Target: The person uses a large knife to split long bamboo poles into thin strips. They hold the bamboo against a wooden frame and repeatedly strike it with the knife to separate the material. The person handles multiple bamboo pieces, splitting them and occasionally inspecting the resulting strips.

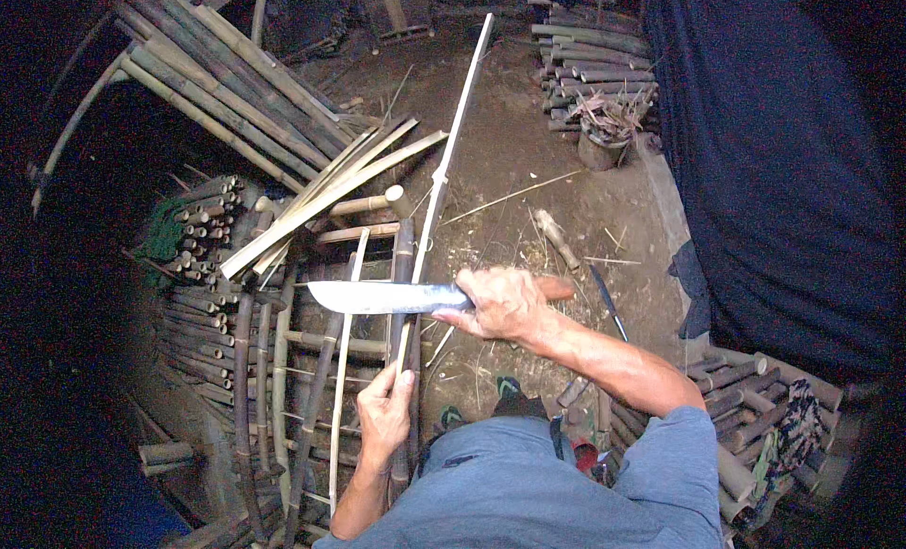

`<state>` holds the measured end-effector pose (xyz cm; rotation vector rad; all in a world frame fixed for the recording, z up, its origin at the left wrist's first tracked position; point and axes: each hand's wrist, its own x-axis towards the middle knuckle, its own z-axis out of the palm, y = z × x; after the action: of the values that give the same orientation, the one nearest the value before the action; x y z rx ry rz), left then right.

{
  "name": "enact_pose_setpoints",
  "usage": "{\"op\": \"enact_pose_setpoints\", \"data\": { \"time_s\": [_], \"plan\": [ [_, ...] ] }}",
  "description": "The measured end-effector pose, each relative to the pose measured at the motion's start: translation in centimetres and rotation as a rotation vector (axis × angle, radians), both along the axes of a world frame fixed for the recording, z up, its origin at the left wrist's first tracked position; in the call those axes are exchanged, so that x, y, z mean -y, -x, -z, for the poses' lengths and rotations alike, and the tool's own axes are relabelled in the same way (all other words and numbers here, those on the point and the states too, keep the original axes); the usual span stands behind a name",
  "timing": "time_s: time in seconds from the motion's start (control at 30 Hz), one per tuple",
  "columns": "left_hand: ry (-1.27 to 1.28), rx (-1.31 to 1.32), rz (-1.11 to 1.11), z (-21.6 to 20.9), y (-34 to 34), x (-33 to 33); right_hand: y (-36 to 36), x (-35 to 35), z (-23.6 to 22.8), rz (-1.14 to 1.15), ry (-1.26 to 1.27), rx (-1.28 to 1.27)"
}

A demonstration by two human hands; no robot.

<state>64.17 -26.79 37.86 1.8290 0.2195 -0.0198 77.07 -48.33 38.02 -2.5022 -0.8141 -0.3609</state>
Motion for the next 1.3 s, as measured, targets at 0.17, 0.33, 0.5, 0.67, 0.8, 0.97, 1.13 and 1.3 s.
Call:
{"op": "enact_pose_setpoints", "data": {
  "time_s": [0.17,0.33,0.5,0.67,0.8,0.97,1.13,1.3],
  "plan": [
    [-0.135,0.077,0.068,0.6,2.6,-0.3,-3.5,2.3,-0.7,0.304,-0.074,0.020],
    [-0.192,-0.010,0.076,0.5,3.1,-1.2,-2.2,2.2,0.9,0.157,0.021,0.030],
    [-0.187,0.083,0.110,1.7,7.9,-2.2,-8.2,8.3,-1.2,0.555,-0.007,-0.083],
    [-0.164,-0.042,0.068,3.9,11.4,-5.4,-8.6,9.0,-1.9,0.544,0.111,-0.046],
    [-0.246,0.033,0.098,4.9,14.9,-7.7,-10.8,12.0,-3.6,0.676,0.107,-0.075],
    [-0.252,-0.029,0.082,4.8,15.1,-8.5,-11.1,12.0,-3.9,0.696,0.130,-0.142],
    [-0.319,-0.109,0.067,6.0,16.8,-11.1,-9.1,11.5,-3.1,0.336,0.107,-0.073],
    [-0.265,-0.060,0.065,7.1,16.3,-10.5,-10.0,13.0,-3.8,0.709,0.168,-0.131]
  ]
}}
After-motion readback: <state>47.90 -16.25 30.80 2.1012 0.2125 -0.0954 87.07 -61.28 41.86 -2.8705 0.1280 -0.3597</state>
